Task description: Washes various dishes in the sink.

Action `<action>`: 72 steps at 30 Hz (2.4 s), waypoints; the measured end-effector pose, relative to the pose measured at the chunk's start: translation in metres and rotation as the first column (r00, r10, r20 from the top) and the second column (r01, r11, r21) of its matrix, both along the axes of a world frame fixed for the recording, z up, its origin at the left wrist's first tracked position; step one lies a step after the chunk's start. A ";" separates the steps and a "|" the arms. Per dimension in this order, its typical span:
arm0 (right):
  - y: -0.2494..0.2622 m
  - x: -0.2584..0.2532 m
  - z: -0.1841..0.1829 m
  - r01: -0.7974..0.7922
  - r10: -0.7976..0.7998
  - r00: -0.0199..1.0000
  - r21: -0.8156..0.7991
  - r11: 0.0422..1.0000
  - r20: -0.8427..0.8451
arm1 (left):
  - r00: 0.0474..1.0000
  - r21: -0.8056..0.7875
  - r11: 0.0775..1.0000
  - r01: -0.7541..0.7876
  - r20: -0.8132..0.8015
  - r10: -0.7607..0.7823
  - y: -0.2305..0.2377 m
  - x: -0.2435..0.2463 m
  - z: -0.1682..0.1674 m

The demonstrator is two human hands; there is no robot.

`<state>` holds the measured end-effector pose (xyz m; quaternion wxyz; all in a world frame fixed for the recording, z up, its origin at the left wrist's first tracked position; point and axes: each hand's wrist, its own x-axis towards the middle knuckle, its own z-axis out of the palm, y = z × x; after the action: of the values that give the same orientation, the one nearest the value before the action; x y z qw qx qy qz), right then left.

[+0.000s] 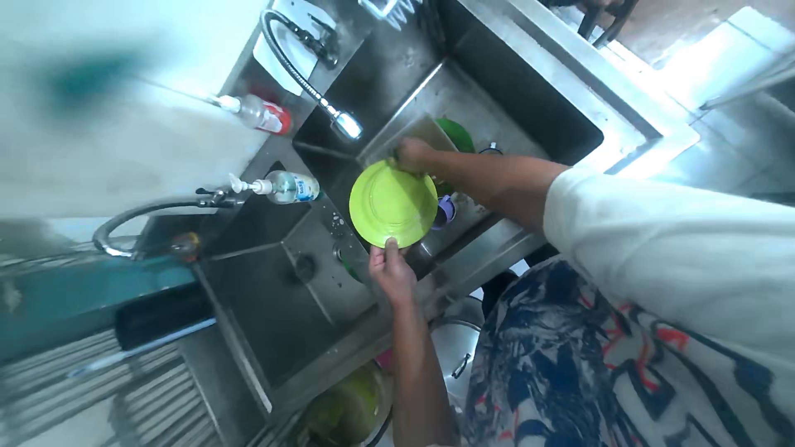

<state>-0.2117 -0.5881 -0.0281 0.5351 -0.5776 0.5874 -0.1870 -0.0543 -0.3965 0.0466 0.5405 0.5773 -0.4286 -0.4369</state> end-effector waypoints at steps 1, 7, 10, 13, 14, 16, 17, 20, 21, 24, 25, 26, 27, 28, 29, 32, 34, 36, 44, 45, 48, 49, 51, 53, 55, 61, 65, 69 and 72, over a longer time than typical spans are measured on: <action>0.008 0.000 -0.013 0.048 -0.049 0.998 0.034 0.998 0.044 | 0.999 -0.005 0.999 -0.038 -0.019 0.038 0.000 0.000 -0.002; 0.111 0.031 0.010 0.235 -0.256 0.941 0.118 0.965 0.220 | 0.977 0.057 0.976 -0.212 -0.016 0.213 -0.013 -0.001 -0.010; 0.125 0.035 0.025 0.242 -0.267 0.950 0.153 0.958 0.164 | 0.963 0.108 0.959 -0.262 -0.029 0.266 -0.009 0.005 -0.008; 0.087 0.017 -0.001 0.269 -0.284 0.954 0.154 0.951 0.092 | 0.957 0.109 0.955 -0.277 -0.060 0.284 -0.001 0.002 0.005; 0.073 0.009 -0.008 0.269 -0.283 0.956 0.150 0.951 0.081 | 0.956 0.111 0.955 -0.274 -0.078 0.284 0.000 0.001 0.009; 0.061 0.002 -0.005 0.223 -0.234 0.969 0.132 0.966 0.082 | 0.952 0.100 0.957 -0.274 -0.112 0.284 0.001 -0.001 0.013; 0.064 0.004 0.001 0.193 -0.204 0.976 0.123 0.973 0.080 | 0.951 0.088 0.956 -0.279 -0.117 0.288 -0.001 0.000 0.013; 0.101 0.024 0.025 0.133 -0.147 0.982 0.113 0.985 0.122 | 0.953 0.083 0.955 -0.283 -0.091 0.290 -0.009 0.007 0.002; 0.113 0.031 0.029 0.135 -0.150 0.980 0.115 0.984 0.132 | 0.954 0.090 0.955 -0.281 -0.080 0.288 -0.010 0.011 0.000; 0.104 0.027 0.016 0.198 -0.216 0.969 0.148 0.969 0.119 | 0.960 0.107 0.960 -0.258 -0.088 0.267 -0.004 0.021 0.000; 0.088 0.021 0.007 0.216 -0.230 0.969 0.141 0.966 0.090 | 0.962 0.104 0.964 -0.246 -0.096 0.256 0.000 0.024 0.003; 0.070 0.013 -0.001 0.219 -0.228 0.971 0.118 0.969 0.068 | 0.964 0.102 0.968 -0.230 -0.109 0.241 0.003 0.026 0.006; 0.053 0.007 -0.007 0.196 -0.201 0.978 0.082 0.977 0.048 | 0.965 0.101 0.971 -0.217 -0.128 0.229 0.005 0.028 0.010; 0.036 0.003 -0.011 0.159 -0.160 0.987 0.046 0.986 0.029 | 0.964 0.097 0.974 -0.206 -0.150 0.219 0.007 0.029 0.013; 0.023 0.002 -0.014 0.117 -0.117 0.993 0.005 0.993 0.015 | 0.962 0.088 0.975 -0.203 -0.168 0.215 0.006 0.029 0.016; 0.025 0.013 -0.008 0.039 -0.036 0.999 -0.107 0.994 0.030 | 0.959 0.059 0.973 -0.225 -0.161 0.232 -0.003 0.038 0.021; 0.057 0.024 0.004 0.066 -0.057 0.997 -0.166 0.984 0.057 | 0.967 0.053 0.975 -0.215 -0.128 0.220 -0.011 0.045 0.017; 0.097 0.038 0.023 0.098 -0.077 0.992 -0.210 0.973 0.103 | 0.971 0.074 0.975 -0.210 -0.103 0.217 -0.014 0.046 0.006; 0.050 0.033 0.006 0.137 -0.147 0.977 -0.078 0.988 -0.154 | 0.989 0.139 0.983 -0.118 -0.071 0.129 -0.001 0.051 0.005; 0.041 0.036 0.006 0.132 -0.140 0.975 -0.055 0.990 -0.174 | 0.991 0.127 0.986 -0.106 -0.072 0.116 0.000 0.053 0.004; 0.048 0.064 0.027 0.038 -0.065 0.990 -0.206 0.978 -0.122 | 0.991 0.138 0.986 -0.097 -0.083 0.109 -0.003 0.064 -0.005; 0.059 0.080 0.034 -0.004 -0.020 0.997 -0.319 0.948 -0.071 | 0.990 0.167 0.982 -0.091 -0.093 0.108 -0.004 0.068 -0.007; 0.080 0.113 0.048 -0.084 0.099 0.995 -0.511 0.855 0.002 | 0.982 0.223 0.968 -0.112 -0.124 0.143 -0.007 0.075 -0.012; 0.103 0.129 0.060 -0.137 0.171 0.985 -0.564 0.815 0.008 | 0.975 0.259 0.958 -0.126 -0.145 0.167 -0.009 0.086 -0.014; 0.125 0.128 0.069 -0.136 0.166 0.986 -0.575 0.807 -0.001 | 0.973 0.250 0.962 -0.110 -0.171 0.156 -0.008 0.096 -0.015; 0.122 0.078 0.041 0.135 -0.225 0.943 -0.336 0.932 -0.244 | 0.965 0.123 0.992 0.012 -0.260 0.021 0.001 0.126 -0.008; 0.069 0.077 0.042 0.064 -0.153 0.937 -0.277 0.959 -0.315 | 0.961 0.146 0.987 0.062 -0.276 -0.019 0.011 0.134 -0.008; 0.065 0.132 0.061 -0.242 0.156 0.963 -0.451 0.859 -0.219 | 0.970 0.166 0.983 0.080 -0.239 -0.038 0.011 0.145 -0.005; 0.085 0.161 0.090 -0.367 0.314 0.930 -0.545 0.754 -0.192 | 0.964 0.167 0.985 0.049 -0.265 -0.003 0.012 0.165 -0.002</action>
<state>-0.0511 -0.5030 0.0620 0.3356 -0.8158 0.4120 -0.2281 0.1103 -0.3849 0.0445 0.5348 0.5531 -0.3211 -0.5523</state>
